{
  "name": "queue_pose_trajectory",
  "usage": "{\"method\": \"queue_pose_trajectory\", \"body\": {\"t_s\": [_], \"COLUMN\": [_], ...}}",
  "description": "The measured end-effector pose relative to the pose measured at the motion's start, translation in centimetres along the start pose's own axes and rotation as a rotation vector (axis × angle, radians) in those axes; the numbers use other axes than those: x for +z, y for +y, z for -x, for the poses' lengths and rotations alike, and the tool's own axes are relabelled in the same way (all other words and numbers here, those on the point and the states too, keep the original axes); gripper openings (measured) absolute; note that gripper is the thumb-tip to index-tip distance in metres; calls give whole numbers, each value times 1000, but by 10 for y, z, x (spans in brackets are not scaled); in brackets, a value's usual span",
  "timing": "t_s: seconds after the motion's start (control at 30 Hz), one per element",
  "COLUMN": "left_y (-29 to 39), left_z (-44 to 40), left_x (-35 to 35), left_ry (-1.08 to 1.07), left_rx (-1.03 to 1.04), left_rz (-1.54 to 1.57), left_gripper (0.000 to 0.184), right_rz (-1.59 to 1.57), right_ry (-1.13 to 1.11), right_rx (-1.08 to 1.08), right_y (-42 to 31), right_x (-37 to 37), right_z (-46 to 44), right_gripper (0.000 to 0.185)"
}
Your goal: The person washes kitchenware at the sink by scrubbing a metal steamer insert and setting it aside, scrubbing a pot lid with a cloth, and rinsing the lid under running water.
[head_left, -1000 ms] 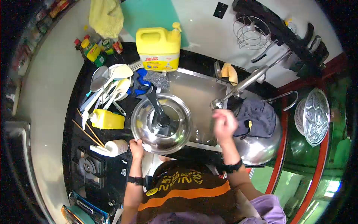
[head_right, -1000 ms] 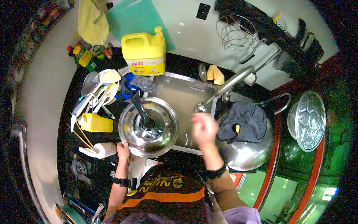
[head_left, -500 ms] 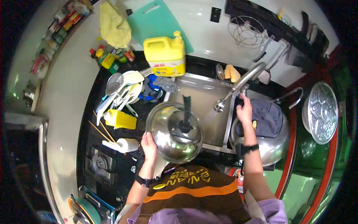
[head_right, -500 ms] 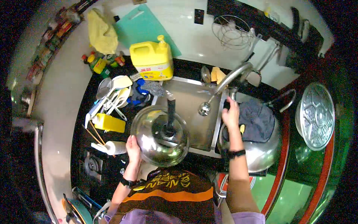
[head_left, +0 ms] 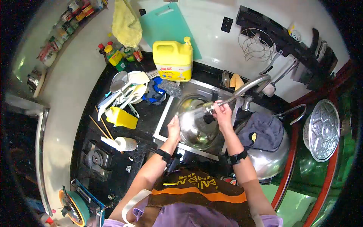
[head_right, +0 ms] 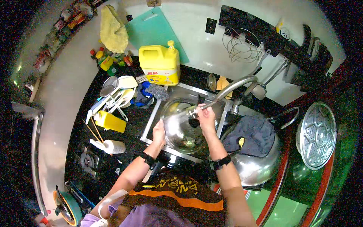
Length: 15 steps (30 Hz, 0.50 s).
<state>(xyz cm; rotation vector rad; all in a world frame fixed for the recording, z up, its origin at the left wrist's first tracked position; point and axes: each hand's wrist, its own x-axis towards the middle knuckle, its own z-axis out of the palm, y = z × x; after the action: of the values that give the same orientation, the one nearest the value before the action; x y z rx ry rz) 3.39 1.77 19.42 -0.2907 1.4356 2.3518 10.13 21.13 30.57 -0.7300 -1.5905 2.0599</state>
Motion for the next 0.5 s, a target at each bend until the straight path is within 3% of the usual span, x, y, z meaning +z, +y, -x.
{"method": "queue_pose_trajectory", "body": {"t_s": [0.2,0.5], "left_y": [-5,14], "left_z": [-4,-12], "left_x": [25,33], "left_ry": [-88,-62], "left_rx": [-127,-180], "left_rz": [21,18], "left_gripper": [34,32], "right_rz": [-7,105], "right_ry": [137,37], "right_rx": [-268,-192], "right_y": [23,14], "right_x": [14,7], "right_z": [-29,-40], "right_gripper": [16,12]}}
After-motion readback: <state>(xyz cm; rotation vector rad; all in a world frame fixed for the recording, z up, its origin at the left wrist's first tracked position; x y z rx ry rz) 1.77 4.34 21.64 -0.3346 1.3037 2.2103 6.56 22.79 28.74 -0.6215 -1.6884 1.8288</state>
